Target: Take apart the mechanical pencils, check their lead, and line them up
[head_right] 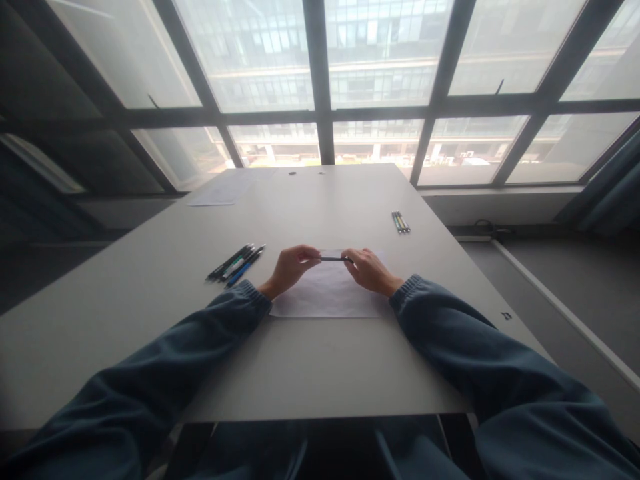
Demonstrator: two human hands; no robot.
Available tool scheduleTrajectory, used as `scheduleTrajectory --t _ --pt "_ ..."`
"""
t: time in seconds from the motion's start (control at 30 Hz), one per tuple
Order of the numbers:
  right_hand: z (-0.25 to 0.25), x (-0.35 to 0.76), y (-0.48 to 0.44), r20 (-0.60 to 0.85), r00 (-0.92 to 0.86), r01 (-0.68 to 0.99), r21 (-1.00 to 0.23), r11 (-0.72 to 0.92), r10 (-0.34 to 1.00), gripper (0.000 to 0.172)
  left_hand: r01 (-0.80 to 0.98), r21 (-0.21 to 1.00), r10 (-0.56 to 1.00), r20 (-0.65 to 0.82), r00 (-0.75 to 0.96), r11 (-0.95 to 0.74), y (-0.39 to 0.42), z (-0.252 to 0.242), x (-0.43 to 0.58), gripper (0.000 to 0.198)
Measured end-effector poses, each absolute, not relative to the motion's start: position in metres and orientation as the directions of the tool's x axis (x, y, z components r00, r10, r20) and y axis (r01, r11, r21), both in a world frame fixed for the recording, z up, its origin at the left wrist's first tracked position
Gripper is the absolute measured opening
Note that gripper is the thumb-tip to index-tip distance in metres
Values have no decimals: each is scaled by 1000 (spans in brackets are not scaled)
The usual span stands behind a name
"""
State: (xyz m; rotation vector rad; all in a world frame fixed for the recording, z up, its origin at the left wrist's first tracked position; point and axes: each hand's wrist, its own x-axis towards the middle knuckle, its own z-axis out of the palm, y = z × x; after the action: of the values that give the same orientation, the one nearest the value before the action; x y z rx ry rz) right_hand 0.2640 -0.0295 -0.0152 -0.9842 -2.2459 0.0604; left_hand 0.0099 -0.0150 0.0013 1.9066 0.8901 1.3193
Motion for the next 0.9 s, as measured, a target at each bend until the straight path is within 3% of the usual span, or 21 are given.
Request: scheduleTrajectory --t 0.1,0.27,0.63,0.8,0.9 --pt "-15 264 -29 578 -463 644 -302 703 672 15 174 807 814 510 277 -564 -17 3 10 29" --pt "-15 264 -29 613 -432 657 -289 696 661 4 211 802 817 488 307 -559 -22 5 12 26" --pt "-14 264 -29 593 -522 615 -237 752 614 19 226 761 780 521 346 -609 -23 8 12 23" --pt "-17 264 -26 601 -515 617 -236 751 611 19 137 770 755 546 364 -623 -19 7 11 46" --pt "-15 263 -27 614 -504 618 -235 750 608 20 222 761 788 548 280 -609 -17 6 10 47"
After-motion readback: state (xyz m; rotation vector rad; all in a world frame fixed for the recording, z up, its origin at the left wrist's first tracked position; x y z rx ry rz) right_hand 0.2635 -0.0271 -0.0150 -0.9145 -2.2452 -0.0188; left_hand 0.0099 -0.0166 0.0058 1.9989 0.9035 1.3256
